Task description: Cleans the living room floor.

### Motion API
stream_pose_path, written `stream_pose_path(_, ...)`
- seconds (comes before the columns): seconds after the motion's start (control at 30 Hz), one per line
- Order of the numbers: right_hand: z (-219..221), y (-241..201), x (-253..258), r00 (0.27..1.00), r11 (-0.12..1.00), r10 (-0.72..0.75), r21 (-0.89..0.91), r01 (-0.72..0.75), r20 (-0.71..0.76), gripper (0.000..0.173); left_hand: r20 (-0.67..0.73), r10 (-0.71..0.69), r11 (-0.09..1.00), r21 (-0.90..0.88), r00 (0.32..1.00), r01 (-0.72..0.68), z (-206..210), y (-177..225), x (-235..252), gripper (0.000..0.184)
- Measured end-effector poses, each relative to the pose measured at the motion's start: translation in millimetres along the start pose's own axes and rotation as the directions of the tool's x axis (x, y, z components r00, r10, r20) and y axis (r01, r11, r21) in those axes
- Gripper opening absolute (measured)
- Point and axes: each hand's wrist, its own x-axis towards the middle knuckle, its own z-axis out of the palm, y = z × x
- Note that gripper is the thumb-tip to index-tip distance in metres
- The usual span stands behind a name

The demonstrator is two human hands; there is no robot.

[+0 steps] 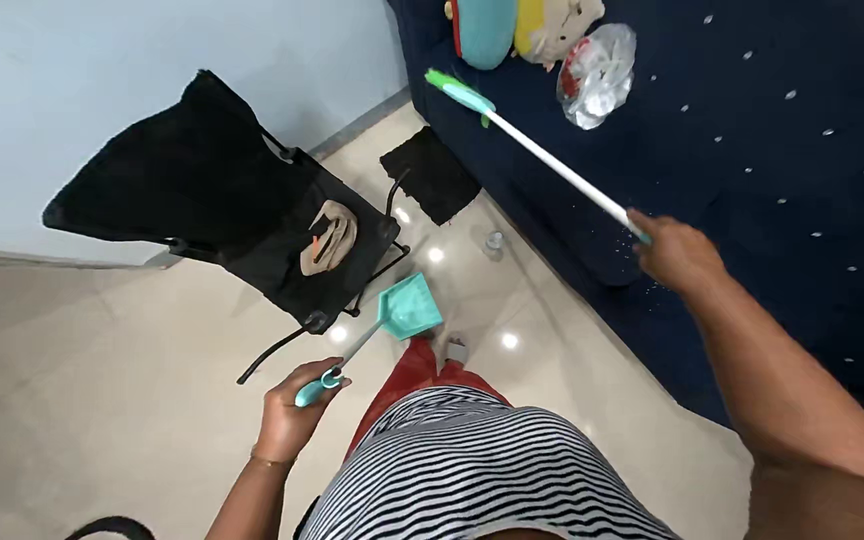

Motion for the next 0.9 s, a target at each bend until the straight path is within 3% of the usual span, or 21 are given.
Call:
stream_pose_path(0.13, -50, -45, 41, 0.997, 0.983, 0.067, -0.168, -0.070, -0.027, 0.054, 0.048, 0.022, 0.999, -0.033, 0.999, -0.020, 14, -9, 37, 0.035)
stream_pose_path(0.27, -135, -63, 15, 0.993, 0.928, 0.122, -0.354, -0.113, 0.004, 0.043, 0.099, 0.037, 0.997, -0.069, 0.994, -0.031, 17, -21, 83, 0.034)
stream_pose_path(0.37, -218, -49, -25, 0.994, 0.849, 0.093, -0.526, -0.050, 0.056, 0.042, 0.147, 0.046, 0.994, -0.107, 0.988, -0.030, 19, -25, 119, 0.034)
stream_pose_path(0.5, -275, 19, -38, 0.989, 0.825, -0.139, -0.546, 0.145, 0.053, 0.051, 0.225, 0.066, 0.993, -0.111, 0.972, -0.042, 24, -29, 173, 0.034)
stream_pose_path(0.57, -278, 33, -37, 0.988, 0.842, -0.151, -0.527, 0.115, -0.024, 0.055, 0.273, 0.087, 0.993, -0.103, 0.958, -0.060, 28, -37, 194, 0.034)
stream_pose_path(0.63, -268, 14, -39, 0.995, 0.859, -0.081, -0.510, 0.044, -0.050, 0.054, 0.316, 0.136, 0.989, -0.101, 0.939, -0.110, 34, -45, 214, 0.034)
stream_pose_path(0.77, -227, -73, -28, 0.942, 0.858, 0.334, -0.410, -0.308, -0.009, 0.052, 0.354, 0.184, 0.983, -0.091, 0.917, -0.162, 39, -61, 241, 0.032)
stream_pose_path(0.9, -195, -53, -29, 0.916, 0.856, 0.398, -0.381, -0.350, 0.052, 0.054, 0.370, 0.183, 0.983, -0.083, 0.911, -0.163, 36, -74, 257, 0.032)
